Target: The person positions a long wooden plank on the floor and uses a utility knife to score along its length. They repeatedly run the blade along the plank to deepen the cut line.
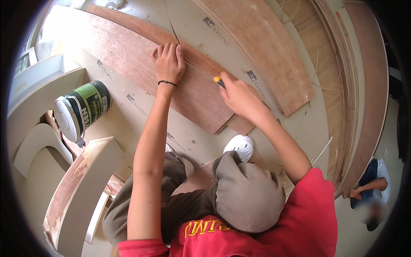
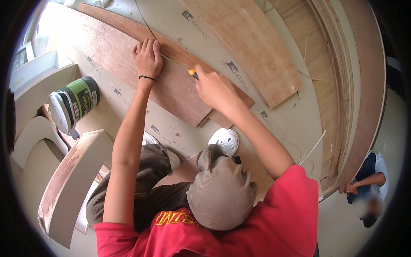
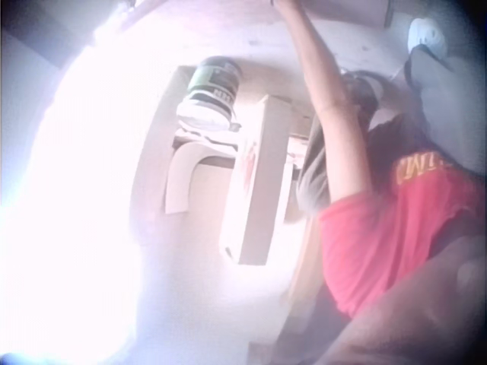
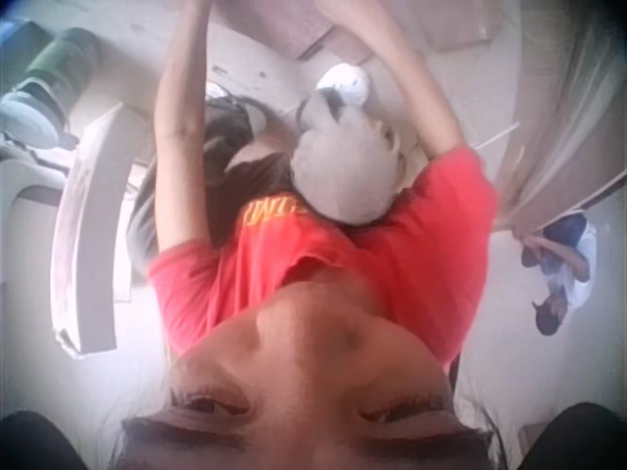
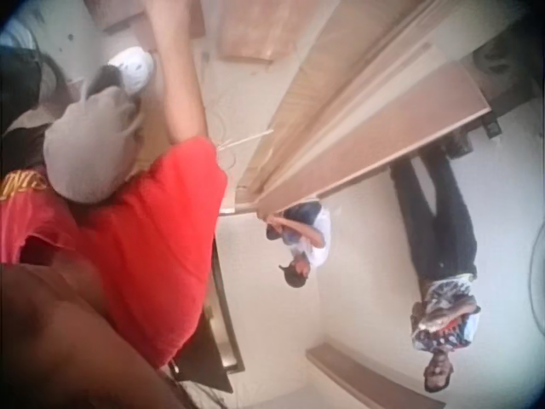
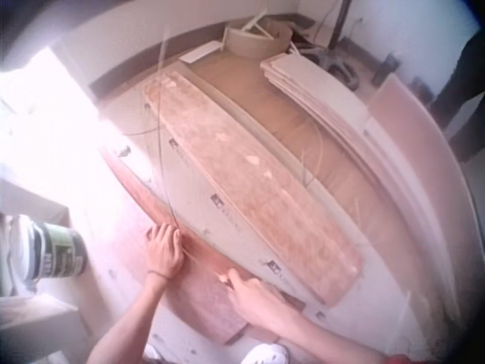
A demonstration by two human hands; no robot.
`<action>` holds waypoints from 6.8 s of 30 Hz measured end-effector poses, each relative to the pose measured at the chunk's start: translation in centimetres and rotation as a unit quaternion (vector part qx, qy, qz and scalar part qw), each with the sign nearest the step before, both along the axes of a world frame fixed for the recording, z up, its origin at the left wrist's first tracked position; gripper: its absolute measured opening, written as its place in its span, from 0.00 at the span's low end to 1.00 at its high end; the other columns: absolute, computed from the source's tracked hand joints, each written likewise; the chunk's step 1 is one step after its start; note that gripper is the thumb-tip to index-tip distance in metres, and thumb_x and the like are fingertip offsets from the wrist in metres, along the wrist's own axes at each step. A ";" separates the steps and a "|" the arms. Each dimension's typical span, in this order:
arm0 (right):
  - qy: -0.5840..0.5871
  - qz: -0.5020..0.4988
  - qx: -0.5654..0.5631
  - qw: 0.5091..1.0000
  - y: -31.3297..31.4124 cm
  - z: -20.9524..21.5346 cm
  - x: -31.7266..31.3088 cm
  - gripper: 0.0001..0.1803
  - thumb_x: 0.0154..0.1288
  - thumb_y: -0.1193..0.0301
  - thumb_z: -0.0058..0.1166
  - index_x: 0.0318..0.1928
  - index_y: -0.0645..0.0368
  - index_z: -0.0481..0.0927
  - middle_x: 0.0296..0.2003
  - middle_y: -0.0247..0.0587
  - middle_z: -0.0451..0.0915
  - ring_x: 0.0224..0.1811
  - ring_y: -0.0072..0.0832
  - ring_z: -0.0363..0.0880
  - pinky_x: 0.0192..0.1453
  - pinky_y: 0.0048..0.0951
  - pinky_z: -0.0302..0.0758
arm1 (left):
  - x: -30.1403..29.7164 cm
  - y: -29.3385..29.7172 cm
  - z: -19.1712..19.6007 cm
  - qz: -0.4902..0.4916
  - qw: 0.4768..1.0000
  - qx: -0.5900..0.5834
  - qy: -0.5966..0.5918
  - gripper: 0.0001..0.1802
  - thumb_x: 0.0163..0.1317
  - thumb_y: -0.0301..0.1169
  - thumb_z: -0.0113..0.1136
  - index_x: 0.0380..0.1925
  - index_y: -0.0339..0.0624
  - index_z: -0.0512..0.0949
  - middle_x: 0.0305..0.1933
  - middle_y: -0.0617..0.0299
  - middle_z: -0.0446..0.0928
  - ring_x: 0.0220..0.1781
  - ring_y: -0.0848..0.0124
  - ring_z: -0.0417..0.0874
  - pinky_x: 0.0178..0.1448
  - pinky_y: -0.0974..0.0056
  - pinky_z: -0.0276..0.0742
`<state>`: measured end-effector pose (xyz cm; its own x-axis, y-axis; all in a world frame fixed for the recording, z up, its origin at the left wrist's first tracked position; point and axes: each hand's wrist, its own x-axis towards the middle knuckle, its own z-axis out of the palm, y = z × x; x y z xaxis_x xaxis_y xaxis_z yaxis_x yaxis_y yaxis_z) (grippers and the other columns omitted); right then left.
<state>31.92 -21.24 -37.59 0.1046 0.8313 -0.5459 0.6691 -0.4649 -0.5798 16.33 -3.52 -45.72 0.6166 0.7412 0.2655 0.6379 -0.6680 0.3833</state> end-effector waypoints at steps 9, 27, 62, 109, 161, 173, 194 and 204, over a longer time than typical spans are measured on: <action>-0.057 0.024 0.075 0.995 4.9 -2.6 -1.9 0.13 0.72 0.66 0.46 0.49 0.62 0.70 0.30 0.56 0.83 0.34 0.52 0.84 0.37 0.51 0.80 | 0.5 0.8 -1.3 0.055 0.996 -0.059 -0.033 0.13 0.71 0.37 0.49 0.33 0.43 0.79 0.38 0.61 0.76 0.47 0.61 0.74 0.61 0.56 0.59; -0.056 0.036 -0.041 0.997 -0.5 -1.1 -0.6 0.11 0.75 0.66 0.43 0.45 0.63 0.67 0.28 0.62 0.81 0.33 0.61 0.81 0.35 0.58 0.76 | 1.8 0.8 -1.3 0.121 0.992 -0.031 0.007 0.14 0.71 0.36 0.48 0.34 0.41 0.79 0.40 0.60 0.76 0.49 0.60 0.74 0.62 0.55 0.57; -0.017 0.015 -0.016 1.000 -0.8 -1.4 0.3 0.12 0.73 0.66 0.45 0.46 0.64 0.71 0.29 0.57 0.83 0.35 0.53 0.84 0.36 0.53 0.80 | 1.9 -4.3 -0.1 0.057 0.995 -0.013 0.083 0.24 0.57 0.32 0.52 0.56 0.46 0.70 0.59 0.55 0.68 0.65 0.55 0.65 0.71 0.49 0.53; 0.003 0.003 -0.064 0.998 -0.4 -1.4 0.1 0.16 0.73 0.66 0.44 0.54 0.63 0.69 0.33 0.60 0.83 0.39 0.57 0.83 0.43 0.55 0.80 | 1.9 -4.2 0.1 0.070 0.995 -0.001 0.076 0.22 0.56 0.28 0.52 0.54 0.48 0.75 0.57 0.59 0.72 0.63 0.59 0.69 0.68 0.53 0.58; -0.109 0.011 -0.140 0.984 -14.9 1.3 1.6 0.12 0.74 0.65 0.43 0.46 0.62 0.67 0.29 0.61 0.82 0.35 0.59 0.82 0.38 0.57 0.78 | 1.2 -4.1 -0.1 0.078 0.995 0.005 0.068 0.20 0.63 0.33 0.52 0.56 0.50 0.72 0.59 0.58 0.70 0.66 0.57 0.66 0.71 0.52 0.56; -0.038 -0.075 0.002 0.996 -5.4 0.8 0.2 0.14 0.75 0.63 0.44 0.53 0.59 0.67 0.30 0.59 0.81 0.35 0.59 0.80 0.37 0.54 0.74 | 1.4 -4.4 -0.4 0.071 0.996 -0.001 0.055 0.21 0.60 0.30 0.53 0.55 0.48 0.74 0.58 0.57 0.70 0.65 0.57 0.66 0.70 0.51 0.55; -0.056 0.023 -0.006 0.998 -0.6 -1.8 -1.2 0.11 0.74 0.67 0.44 0.45 0.63 0.68 0.28 0.62 0.81 0.34 0.60 0.82 0.37 0.57 0.78 | 1.5 -4.3 -0.6 0.073 0.996 0.025 0.050 0.18 0.61 0.31 0.53 0.53 0.49 0.76 0.56 0.60 0.72 0.62 0.59 0.69 0.69 0.52 0.56; -0.082 0.042 -0.070 0.993 -4.4 -1.7 -0.2 0.11 0.74 0.66 0.45 0.44 0.63 0.68 0.27 0.60 0.82 0.33 0.57 0.83 0.36 0.55 0.79 | 1.3 -4.2 -1.4 0.069 0.996 0.022 0.052 0.21 0.62 0.32 0.51 0.56 0.51 0.75 0.59 0.59 0.71 0.65 0.57 0.67 0.69 0.51 0.56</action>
